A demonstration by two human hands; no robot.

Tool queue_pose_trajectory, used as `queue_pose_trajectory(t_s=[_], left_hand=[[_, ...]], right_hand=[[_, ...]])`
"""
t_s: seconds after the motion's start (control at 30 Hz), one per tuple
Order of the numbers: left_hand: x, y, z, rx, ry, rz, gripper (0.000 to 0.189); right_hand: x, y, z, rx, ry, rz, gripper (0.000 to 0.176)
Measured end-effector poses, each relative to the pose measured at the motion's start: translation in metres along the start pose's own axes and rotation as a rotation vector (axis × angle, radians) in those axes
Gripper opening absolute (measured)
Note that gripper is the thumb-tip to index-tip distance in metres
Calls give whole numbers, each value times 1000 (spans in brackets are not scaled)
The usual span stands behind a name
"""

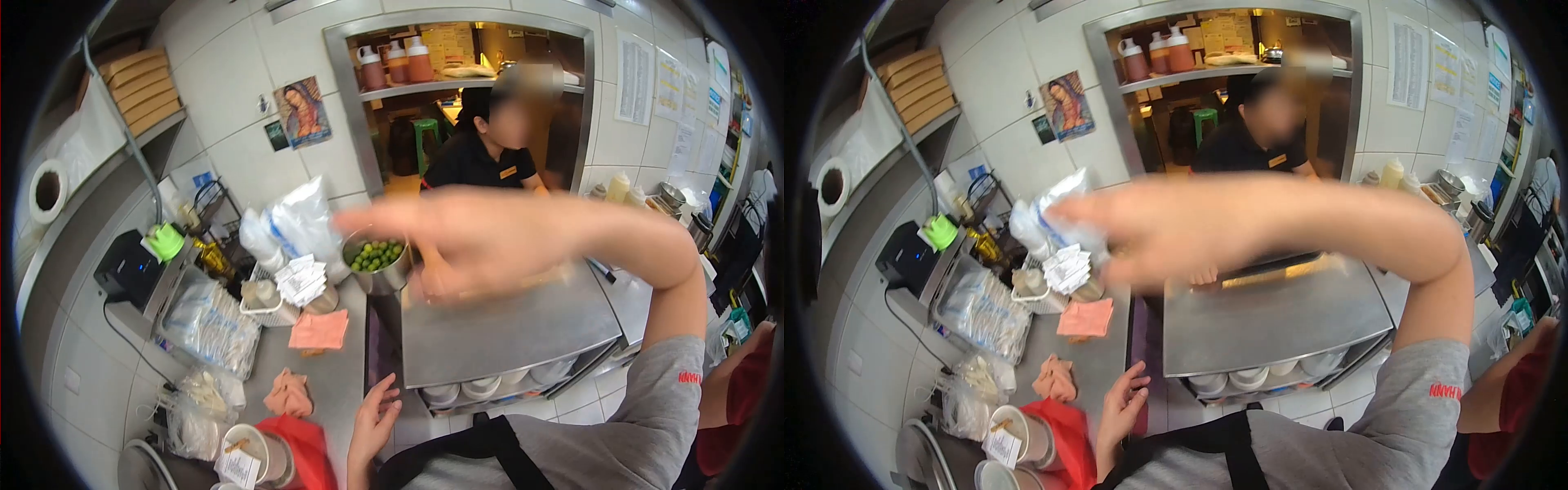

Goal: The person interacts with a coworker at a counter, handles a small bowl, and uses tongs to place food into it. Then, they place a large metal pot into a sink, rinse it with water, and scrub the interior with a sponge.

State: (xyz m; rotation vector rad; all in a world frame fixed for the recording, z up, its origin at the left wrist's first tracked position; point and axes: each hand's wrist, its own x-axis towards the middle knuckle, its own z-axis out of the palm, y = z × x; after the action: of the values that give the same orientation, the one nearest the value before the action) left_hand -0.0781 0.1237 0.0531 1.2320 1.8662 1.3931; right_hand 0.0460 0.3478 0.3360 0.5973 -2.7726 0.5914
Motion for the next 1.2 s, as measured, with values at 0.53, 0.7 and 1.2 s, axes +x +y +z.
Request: queue_pose_trajectory(t_s=[0.53, 0.7, 1.2], left_hand=[[72, 11, 42, -217, 302, -221, 42], [92, -4, 17, 22, 340, -155, 43], [128, -53, -36, -198, 220, -111, 67]], right_hand=[[-67, 378, -377, -1054, 1014, 1004, 79], [-48, 350, -365, -1288, 916, 952, 71], [249, 339, -225, -1303, 1140, 540, 69]])
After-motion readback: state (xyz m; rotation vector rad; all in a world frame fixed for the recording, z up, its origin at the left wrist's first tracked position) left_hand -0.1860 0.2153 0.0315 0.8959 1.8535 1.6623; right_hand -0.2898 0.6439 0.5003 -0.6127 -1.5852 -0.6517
